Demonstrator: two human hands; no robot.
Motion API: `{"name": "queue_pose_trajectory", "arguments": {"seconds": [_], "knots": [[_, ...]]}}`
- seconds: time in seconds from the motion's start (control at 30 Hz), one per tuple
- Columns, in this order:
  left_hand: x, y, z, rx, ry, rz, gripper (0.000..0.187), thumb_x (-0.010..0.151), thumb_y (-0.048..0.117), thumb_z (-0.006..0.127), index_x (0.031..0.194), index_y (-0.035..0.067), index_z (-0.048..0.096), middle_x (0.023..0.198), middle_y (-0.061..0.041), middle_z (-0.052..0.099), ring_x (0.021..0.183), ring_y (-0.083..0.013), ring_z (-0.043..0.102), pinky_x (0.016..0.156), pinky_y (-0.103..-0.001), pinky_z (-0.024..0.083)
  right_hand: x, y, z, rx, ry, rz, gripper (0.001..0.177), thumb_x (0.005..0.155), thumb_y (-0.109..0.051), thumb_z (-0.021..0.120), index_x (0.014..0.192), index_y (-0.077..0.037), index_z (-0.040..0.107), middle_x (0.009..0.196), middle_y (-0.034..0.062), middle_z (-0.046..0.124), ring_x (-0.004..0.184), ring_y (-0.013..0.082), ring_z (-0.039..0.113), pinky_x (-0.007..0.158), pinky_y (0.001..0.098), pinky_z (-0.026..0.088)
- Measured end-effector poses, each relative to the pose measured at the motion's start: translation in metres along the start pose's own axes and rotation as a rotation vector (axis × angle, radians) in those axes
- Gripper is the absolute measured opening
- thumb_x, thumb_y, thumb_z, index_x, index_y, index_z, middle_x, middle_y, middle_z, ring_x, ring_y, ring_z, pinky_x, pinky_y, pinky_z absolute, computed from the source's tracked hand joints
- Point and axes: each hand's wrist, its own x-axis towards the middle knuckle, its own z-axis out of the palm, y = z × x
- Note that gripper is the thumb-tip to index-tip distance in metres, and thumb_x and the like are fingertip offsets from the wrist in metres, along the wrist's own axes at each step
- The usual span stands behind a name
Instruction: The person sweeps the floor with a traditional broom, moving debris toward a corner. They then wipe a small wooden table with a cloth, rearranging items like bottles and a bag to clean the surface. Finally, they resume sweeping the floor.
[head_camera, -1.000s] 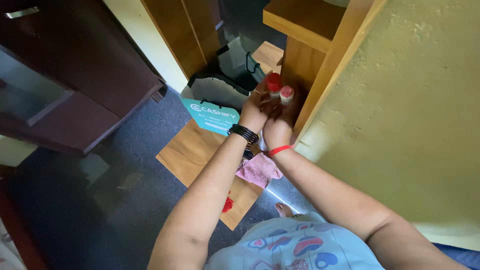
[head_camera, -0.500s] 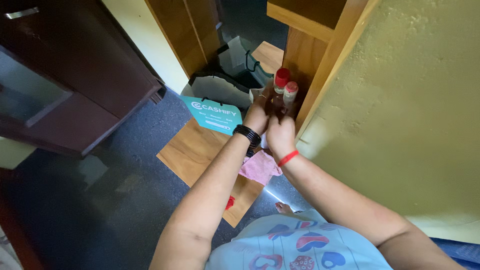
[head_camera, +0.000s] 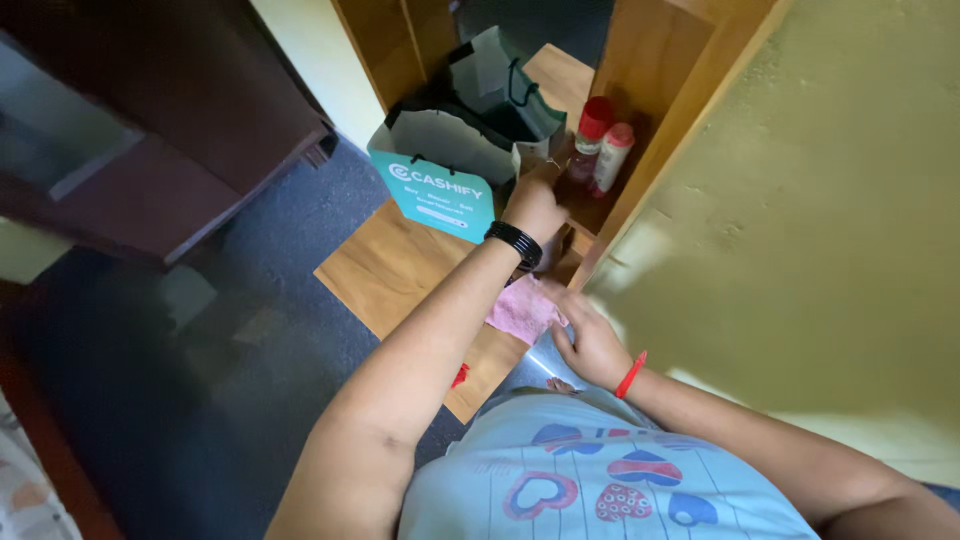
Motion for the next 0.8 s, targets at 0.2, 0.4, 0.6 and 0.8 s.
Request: {"name": "queue_pose_trajectory", "arguments": {"seconds": [0.2,0.4,0.6,0.8], "knots": [[-0.034,-0.021,-0.036,-0.031,0.124,-0.179,0.034,0.092,0.008,0.072,0.126,0.002,0.066,0.122,-0.023,0.072,0.116,-0.0375,0.068,0.096,-0.041,0.056,0.042,0.09,0.074,-0.151,-0.12,-0.169,0.052,0.084,-0.013,0.066,0.135,-0.01,0.058,0.127,0.0171,0.065,0.117,0.0372,0.064,0.101,0.0445,0.053],[-0.138,-0.098,-0.074,-0.174,0.301,-0.286,0.057,0.097,-0.001,0.061,0.152,0.006,0.048,0.144,-0.014,0.063,0.126,-0.0221,0.068,0.1,-0.03,0.056,0.117,0.132,0.152,-0.365,-0.24,0.019,0.069,0.086,-0.018,0.068,0.15,-0.017,0.043,0.128,0.0215,0.061,0.104,0.0412,0.066,0.085,0.0501,0.055],[-0.231,-0.105,-0.107,-0.095,0.308,-0.59,0.044,0.095,0.004,0.065,0.138,0.009,0.062,0.128,-0.013,0.073,0.102,-0.0184,0.076,0.086,-0.03,0.059,0.155,0.176,0.228,-0.691,-0.348,0.225,0.072,0.092,-0.006,0.056,0.155,-0.036,0.037,0.113,0.0212,0.065,0.088,0.0366,0.072,0.069,0.0496,0.059],[-0.269,-0.109,-0.122,-0.004,0.313,-0.772,0.037,0.094,0.004,0.066,0.131,0.011,0.068,0.115,-0.012,0.078,0.099,-0.0183,0.077,0.088,-0.03,0.059,0.185,0.214,0.261,-0.427,-0.334,0.207,0.019,0.094,-0.015,0.058,0.112,-0.021,0.059,0.091,0.0144,0.072,0.084,0.0339,0.075,0.069,0.0492,0.058]]}}
